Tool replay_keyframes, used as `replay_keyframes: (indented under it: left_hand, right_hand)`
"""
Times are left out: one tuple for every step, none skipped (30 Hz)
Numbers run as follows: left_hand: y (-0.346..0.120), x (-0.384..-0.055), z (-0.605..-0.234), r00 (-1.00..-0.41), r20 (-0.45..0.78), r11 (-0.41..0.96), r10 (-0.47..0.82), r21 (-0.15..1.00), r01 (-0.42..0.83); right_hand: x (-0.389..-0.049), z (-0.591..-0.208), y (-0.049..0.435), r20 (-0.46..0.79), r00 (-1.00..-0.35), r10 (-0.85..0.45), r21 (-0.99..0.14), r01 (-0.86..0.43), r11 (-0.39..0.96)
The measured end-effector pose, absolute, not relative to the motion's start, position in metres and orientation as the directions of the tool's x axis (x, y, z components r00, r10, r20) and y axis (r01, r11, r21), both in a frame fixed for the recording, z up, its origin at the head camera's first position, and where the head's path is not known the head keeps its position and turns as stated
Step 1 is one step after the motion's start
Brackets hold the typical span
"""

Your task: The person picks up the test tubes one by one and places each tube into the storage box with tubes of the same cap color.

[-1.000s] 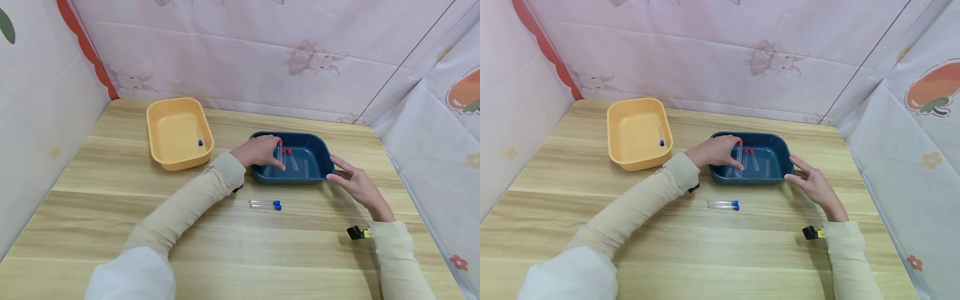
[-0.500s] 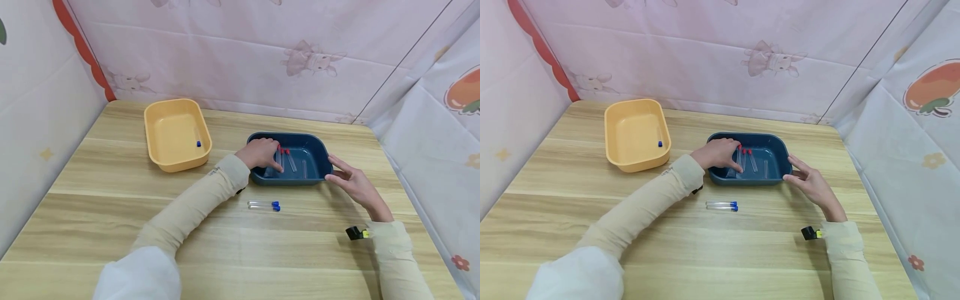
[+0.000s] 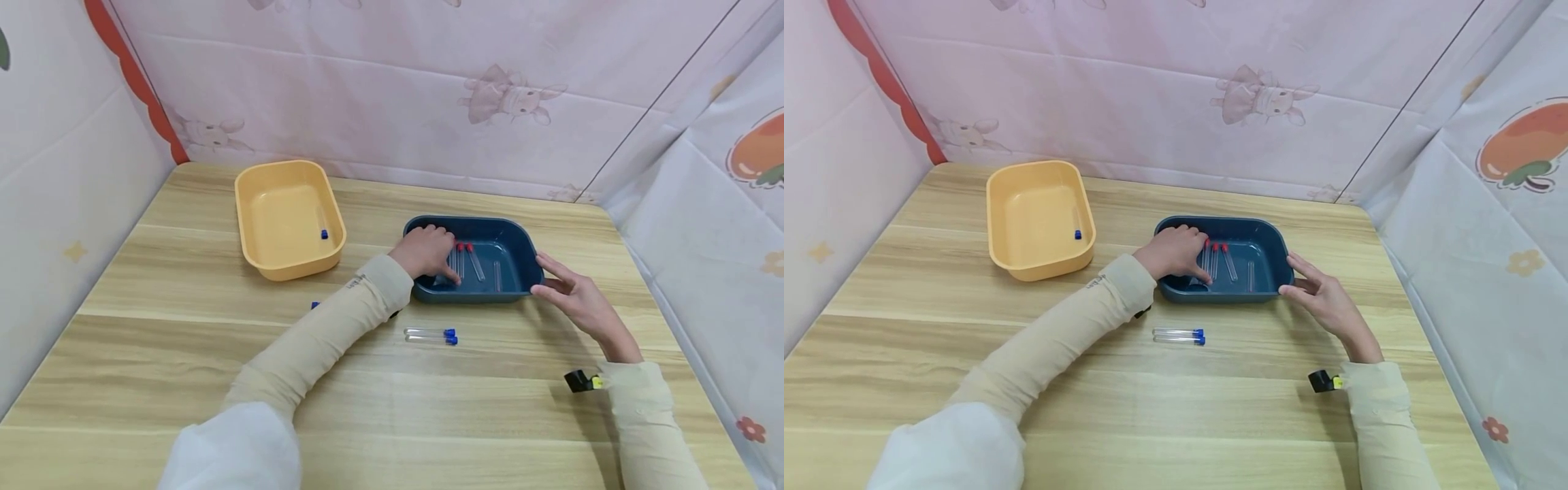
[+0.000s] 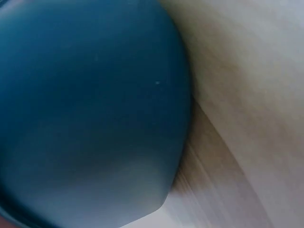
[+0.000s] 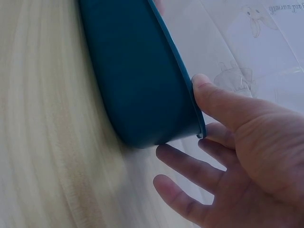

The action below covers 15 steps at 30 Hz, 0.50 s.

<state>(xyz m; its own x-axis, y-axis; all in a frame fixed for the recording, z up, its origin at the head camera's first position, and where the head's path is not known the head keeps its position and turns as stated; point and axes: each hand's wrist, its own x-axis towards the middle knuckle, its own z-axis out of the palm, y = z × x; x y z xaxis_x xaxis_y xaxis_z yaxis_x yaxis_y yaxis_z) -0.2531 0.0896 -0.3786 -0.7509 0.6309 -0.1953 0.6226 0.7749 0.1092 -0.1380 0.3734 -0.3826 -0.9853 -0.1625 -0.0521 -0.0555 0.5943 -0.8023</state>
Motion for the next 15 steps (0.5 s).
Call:
replay_keyframes:
  left_hand:
    - [0.0898,-0.2529,-0.3793,-0.752,-0.194,0.776,0.63,0.101,0.623]
    - [0.09,-0.2526,-0.3797,-0.754,-0.195,0.777,0.627,0.092,0.623]
    - [0.0901,-0.2522,-0.38,-0.755,-0.196,0.778,0.626,0.084,0.623]
    - [0.0902,-0.2518,-0.3801,-0.757,-0.195,0.779,0.624,0.078,0.622]
    - [0.09,-0.2512,-0.3801,-0.757,-0.193,0.779,0.624,0.074,0.623]
    - [0.0899,-0.2508,-0.3801,-0.757,-0.193,0.778,0.624,0.07,0.624]
    - [0.0898,-0.2503,-0.38,-0.758,-0.191,0.778,0.624,0.065,0.624]
    - [0.0896,-0.2499,-0.3798,-0.759,-0.19,0.779,0.623,0.061,0.624]
    - [0.0894,-0.2496,-0.3795,-0.759,-0.189,0.779,0.623,0.057,0.625]
    - [0.0894,-0.2493,-0.3794,-0.76,-0.187,0.779,0.622,0.055,0.624]
    - [0.0893,-0.2492,-0.3793,-0.761,-0.186,0.779,0.622,0.05,0.624]
    - [0.0895,-0.2493,-0.3791,-0.762,-0.186,0.78,0.621,0.046,0.625]
    - [0.0897,-0.2491,-0.379,-0.762,-0.185,0.78,0.62,0.043,0.624]
    - [0.0899,-0.2491,-0.3789,-0.763,-0.184,0.78,0.62,0.042,0.624]
    - [0.0901,-0.2492,-0.3788,-0.763,-0.185,0.78,0.62,0.039,0.624]
  right_hand:
    - [-0.1379,-0.3825,0.3735,-0.051,-0.986,-0.162,-0.802,-0.056,0.594]
    - [-0.1378,-0.3824,0.3734,-0.05,-0.986,-0.161,-0.803,-0.057,0.593]
    - [-0.1376,-0.3823,0.3736,-0.05,-0.986,-0.161,-0.801,-0.057,0.596]
    - [-0.1373,-0.3818,0.3735,-0.05,-0.986,-0.16,-0.798,-0.057,0.599]
    - [-0.1369,-0.3813,0.3735,-0.05,-0.986,-0.16,-0.796,-0.058,0.603]
    - [-0.1366,-0.3809,0.3734,-0.051,-0.986,-0.161,-0.793,-0.058,0.606]
    - [-0.1363,-0.3805,0.3735,-0.053,-0.985,-0.163,-0.791,-0.058,0.609]
    - [-0.1361,-0.3803,0.3736,-0.055,-0.985,-0.162,-0.79,-0.057,0.611]
    - [-0.136,-0.3802,0.3739,-0.055,-0.985,-0.163,-0.788,-0.057,0.613]
    - [-0.136,-0.3799,0.3737,-0.055,-0.985,-0.163,-0.79,-0.057,0.61]
    - [-0.1362,-0.3798,0.374,-0.054,-0.985,-0.165,-0.792,-0.058,0.607]
    - [-0.1364,-0.3797,0.3742,-0.054,-0.985,-0.166,-0.795,-0.058,0.604]
    - [-0.1368,-0.3797,0.3744,-0.053,-0.985,-0.167,-0.797,-0.058,0.601]
    - [-0.137,-0.3793,0.3744,-0.054,-0.984,-0.167,-0.8,-0.057,0.597]
    - [-0.1373,-0.3792,0.3747,-0.056,-0.984,-0.168,-0.801,-0.056,0.596]
